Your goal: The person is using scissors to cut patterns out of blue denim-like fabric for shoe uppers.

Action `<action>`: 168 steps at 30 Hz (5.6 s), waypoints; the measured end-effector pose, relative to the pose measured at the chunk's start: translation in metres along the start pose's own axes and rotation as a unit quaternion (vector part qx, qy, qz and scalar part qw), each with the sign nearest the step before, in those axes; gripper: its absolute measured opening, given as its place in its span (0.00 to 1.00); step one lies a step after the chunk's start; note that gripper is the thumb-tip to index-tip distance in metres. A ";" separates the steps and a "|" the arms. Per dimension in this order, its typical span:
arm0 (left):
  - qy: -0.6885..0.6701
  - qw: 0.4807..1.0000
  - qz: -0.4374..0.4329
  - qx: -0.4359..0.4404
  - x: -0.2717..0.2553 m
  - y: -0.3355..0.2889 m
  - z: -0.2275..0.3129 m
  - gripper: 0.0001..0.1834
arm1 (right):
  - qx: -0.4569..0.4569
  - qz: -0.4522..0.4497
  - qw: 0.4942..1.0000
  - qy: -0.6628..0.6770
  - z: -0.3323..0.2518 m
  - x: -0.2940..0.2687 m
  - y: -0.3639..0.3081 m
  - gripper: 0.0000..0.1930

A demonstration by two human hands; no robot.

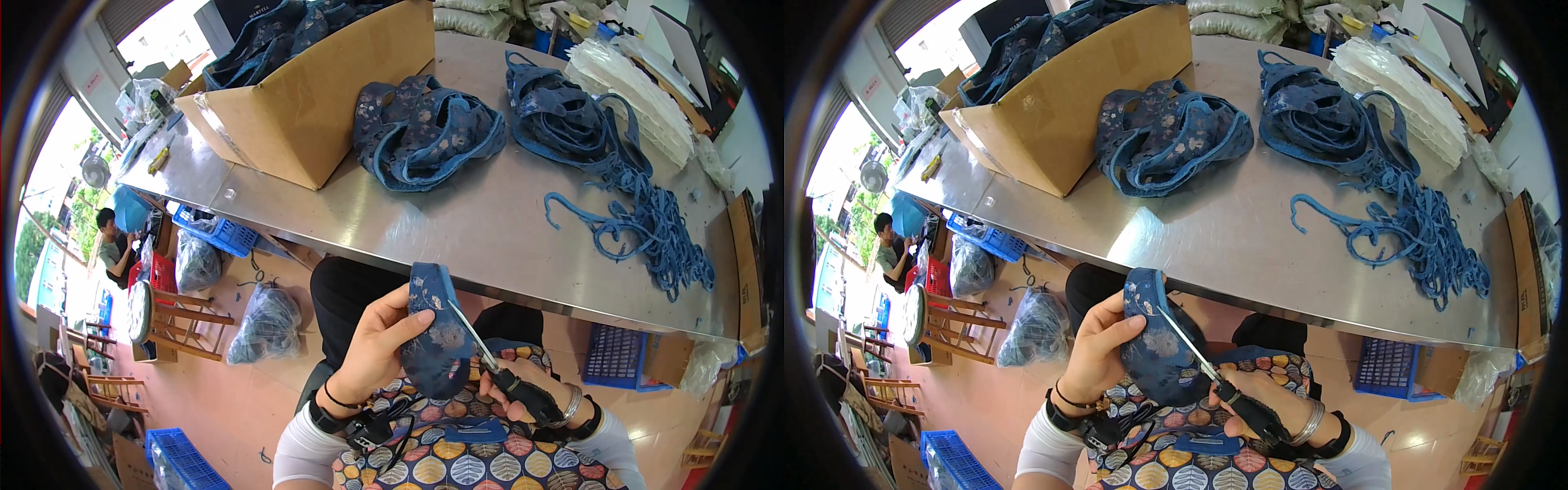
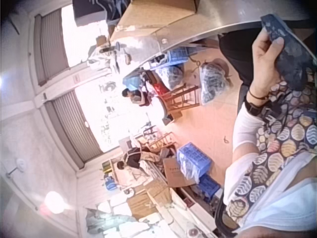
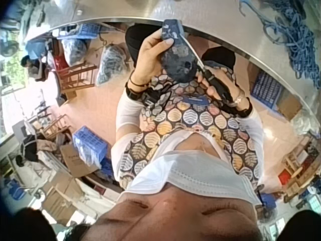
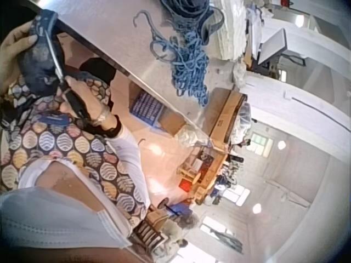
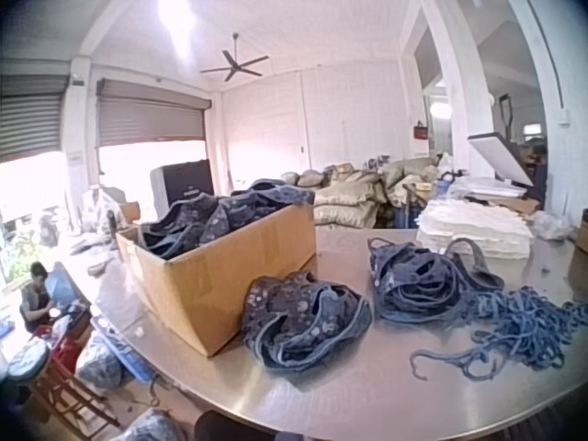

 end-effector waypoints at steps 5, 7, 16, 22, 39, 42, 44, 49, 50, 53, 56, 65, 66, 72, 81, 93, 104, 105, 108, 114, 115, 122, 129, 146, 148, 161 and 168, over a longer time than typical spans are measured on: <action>0.049 0.997 0.013 0.064 0.006 -0.003 0.006 0.25 | 0.001 0.026 1.000 0.000 -0.007 0.003 0.003 0.44; 0.062 0.994 0.030 0.088 0.006 -0.004 0.007 0.26 | -0.013 0.021 0.999 -0.022 -0.008 0.003 0.003 0.44; 0.064 0.989 0.058 0.122 0.005 -0.007 0.000 0.28 | -0.033 0.020 0.998 -0.040 -0.013 0.000 0.002 0.41; 0.078 0.988 0.072 0.115 0.008 -0.010 0.004 0.28 | -0.022 0.036 0.999 -0.008 -0.016 0.000 0.002 0.37; -0.040 0.996 0.049 0.066 0.002 -0.003 0.003 0.19 | -0.050 0.055 0.995 -0.071 0.002 -0.001 -0.006 0.36; -0.003 0.990 0.097 0.105 0.009 -0.005 0.007 0.17 | -0.052 0.031 0.996 -0.072 0.001 0.001 -0.006 0.38; 0.045 0.985 0.105 0.131 0.011 -0.005 0.007 0.17 | -0.042 0.013 0.996 -0.071 -0.003 0.004 -0.004 0.41; 0.160 0.960 0.094 0.209 0.022 -0.009 -0.004 0.20 | 0.005 -0.040 0.998 -0.047 -0.004 0.009 -0.004 0.47; 0.159 0.960 0.097 0.210 0.024 -0.010 -0.004 0.20 | -0.001 -0.037 0.999 -0.039 -0.005 0.009 -0.005 0.48; 0.157 0.959 0.097 0.214 0.028 -0.011 -0.002 0.21 | -0.039 -0.050 0.995 -0.071 -0.012 0.008 -0.002 0.48; 0.156 0.959 0.094 0.217 0.026 -0.010 -0.002 0.22 | 0.003 -0.037 0.999 -0.024 -0.011 0.007 -0.003 0.40; 0.138 0.964 0.111 0.200 0.021 -0.008 -0.006 0.23 | -0.071 -0.042 0.991 -0.104 -0.012 0.005 0.000 0.42; 0.137 0.963 0.109 0.203 0.022 -0.008 -0.006 0.23 | -0.061 -0.047 0.992 -0.103 -0.012 0.005 0.000 0.41; 0.119 0.968 0.100 0.196 0.018 -0.007 -0.008 0.24 | 0.013 -0.015 0.995 0.093 -0.034 0.011 0.008 0.27; 0.000 0.994 0.029 0.102 0.016 -0.002 -0.010 0.24 | 0.091 -0.008 0.988 0.128 -0.025 0.012 0.005 0.20; 0.076 0.980 0.080 0.169 0.011 -0.005 0.004 0.21 | 0.057 -0.047 0.992 0.100 -0.021 0.009 -0.001 0.32; 0.131 0.956 0.119 0.234 0.023 -0.015 0.007 0.23 | -0.015 -0.089 0.994 -0.061 -0.025 0.014 0.007 0.37; 0.133 0.956 0.118 0.233 0.022 -0.015 0.007 0.23 | -0.018 -0.082 0.995 -0.059 -0.026 0.013 0.008 0.37; 0.122 0.958 0.113 0.232 0.022 -0.014 0.006 0.23 | -0.017 -0.095 0.990 -0.102 -0.021 0.011 0.005 0.36; 0.111 0.965 0.109 0.211 0.020 -0.013 0.005 0.24 | 0.100 0.002 0.995 0.000 -0.020 0.009 0.003 0.21; 0.117 0.966 0.102 0.205 0.018 -0.013 0.004 0.26 | 0.105 -0.006 0.994 -0.021 -0.022 0.007 0.004 0.20; 0.125 0.972 0.076 0.186 0.011 -0.012 0.001 0.30 | -0.033 -0.010 0.995 -0.089 -0.029 0.006 0.007 0.16; 0.089 0.971 0.069 0.210 0.020 -0.011 0.005 0.25 | 0.021 -0.048 0.992 -0.115 -0.008 -0.001 0.002 0.37; 0.113 0.980 0.023 0.161 0.027 -0.011 0.008 0.34 | 0.033 -0.047 0.994 -0.095 0.002 0.002 -0.002 0.37; 0.121 0.977 0.037 0.169 0.027 -0.013 0.008 0.34 | -0.009 -0.074 0.997 -0.001 0.013 0.008 -0.012 0.35; 0.194 0.949 0.100 0.229 0.027 -0.021 0.011 0.34 | -0.010 -0.132 0.991 0.001 0.010 0.011 -0.016 0.36; 0.171 0.952 0.109 0.231 0.026 -0.020 0.013 0.33 | -0.008 -0.078 0.994 -0.080 -0.014 0.006 -0.010 0.34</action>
Point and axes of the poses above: each hand's wrist, its own y-axis towards the middle knuckle, its own x-axis out of the palm, z = x × y, the point moved 6 cm from there along y, towards the middle knuckle, and after that the axes turned 13 degrees about -x, right-handed, at the moved point
